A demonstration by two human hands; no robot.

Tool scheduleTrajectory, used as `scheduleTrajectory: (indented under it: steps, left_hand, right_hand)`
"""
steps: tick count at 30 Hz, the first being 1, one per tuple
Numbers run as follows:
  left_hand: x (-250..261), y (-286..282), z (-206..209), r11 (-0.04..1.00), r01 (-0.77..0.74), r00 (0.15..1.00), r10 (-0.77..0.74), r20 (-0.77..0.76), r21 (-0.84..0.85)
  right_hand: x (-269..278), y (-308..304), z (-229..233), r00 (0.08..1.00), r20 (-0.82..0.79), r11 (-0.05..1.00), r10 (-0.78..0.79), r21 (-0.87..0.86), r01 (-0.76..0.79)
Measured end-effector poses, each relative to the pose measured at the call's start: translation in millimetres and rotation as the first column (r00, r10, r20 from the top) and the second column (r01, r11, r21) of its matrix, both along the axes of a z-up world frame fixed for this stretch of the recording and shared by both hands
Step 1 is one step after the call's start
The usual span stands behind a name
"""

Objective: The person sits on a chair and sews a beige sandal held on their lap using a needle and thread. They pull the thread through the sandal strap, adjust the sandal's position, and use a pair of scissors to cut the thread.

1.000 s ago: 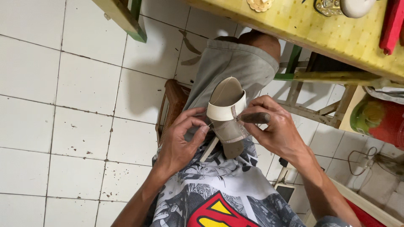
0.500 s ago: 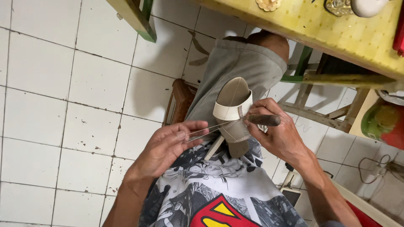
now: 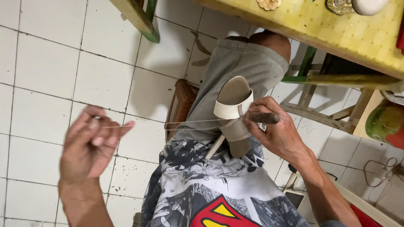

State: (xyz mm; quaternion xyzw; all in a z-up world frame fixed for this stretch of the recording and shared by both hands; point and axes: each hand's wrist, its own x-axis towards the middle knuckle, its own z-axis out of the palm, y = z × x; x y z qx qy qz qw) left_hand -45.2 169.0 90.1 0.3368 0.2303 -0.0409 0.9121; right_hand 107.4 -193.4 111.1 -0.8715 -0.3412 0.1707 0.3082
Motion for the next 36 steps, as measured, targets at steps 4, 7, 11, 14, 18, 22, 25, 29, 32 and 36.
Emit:
scheduleTrajectory:
  steps: [4, 7, 11, 14, 18, 22, 25, 29, 32, 36]
  left_hand:
    - [1.5, 14.3, 11.0, 0.926, -0.189, 0.971, 0.226, -0.077, 0.327]
    - [10.5, 4.1, 6.3, 0.673, 0.186, 0.883, 0.205, -0.422, 0.716]
    - [-1.3, -20.8, -46.4, -0.009, 0.453, 0.892, 0.024, -0.452, 0.892]
    - [13.7, -71.0, -52.9, 0.11, 0.165, 0.979, -0.136, -0.15, 0.98]
    - [29.2, -131.3, -47.7, 0.366, 0.198, 0.955, -0.282, -0.095, 0.909]
    - [41.0, -157.1, -46.1, 0.357, 0.274, 0.902, -0.418, -0.11, 0.893]
    - [41.5, -162.9, -48.8, 0.325, 0.233, 0.901, -0.427, -0.077, 0.917]
    - [27.5, -159.8, -63.3, 0.227, 0.123, 0.907, -0.421, -0.016, 0.966]
    - [23.4, -149.1, -49.8, 0.192, 0.089, 0.94, -0.342, -0.019, 0.977]
    - [30.3, -148.4, -18.8, 0.236, 0.068, 0.968, -0.25, -0.007, 0.969]
  right_hand:
    - [-0.3, 0.8, 2.1, 1.0, 0.002, 1.0, -0.005, 0.03, 0.005]
    - [0.5, -2.3, 7.5, 1.0, 0.014, 0.998, -0.005, 0.06, 0.004]
    - [9.7, -33.3, 14.7, 0.999, 0.041, 0.999, 0.002, -0.037, 0.0]
    - [31.9, -46.0, 45.4, 0.967, 0.253, 0.995, -0.043, -0.071, 0.063]
    - [33.7, -8.0, 100.1, 0.958, 0.286, 0.999, -0.025, -0.03, 0.035]
    - [25.9, 26.6, 99.3, 0.886, 0.295, 0.918, 0.357, -0.283, -0.276]
    - [26.8, 35.6, 83.8, 0.869, 0.172, 0.793, 0.463, -0.519, -0.32]
    - [38.5, 33.9, 74.3, 0.904, -0.04, 0.682, 0.425, -0.642, -0.349]
    - [42.0, 29.8, 72.6, 0.901, -0.06, 0.671, 0.43, -0.646, -0.363]
    - [41.9, 31.3, 74.9, 0.913, -0.085, 0.709, 0.399, -0.603, -0.366]
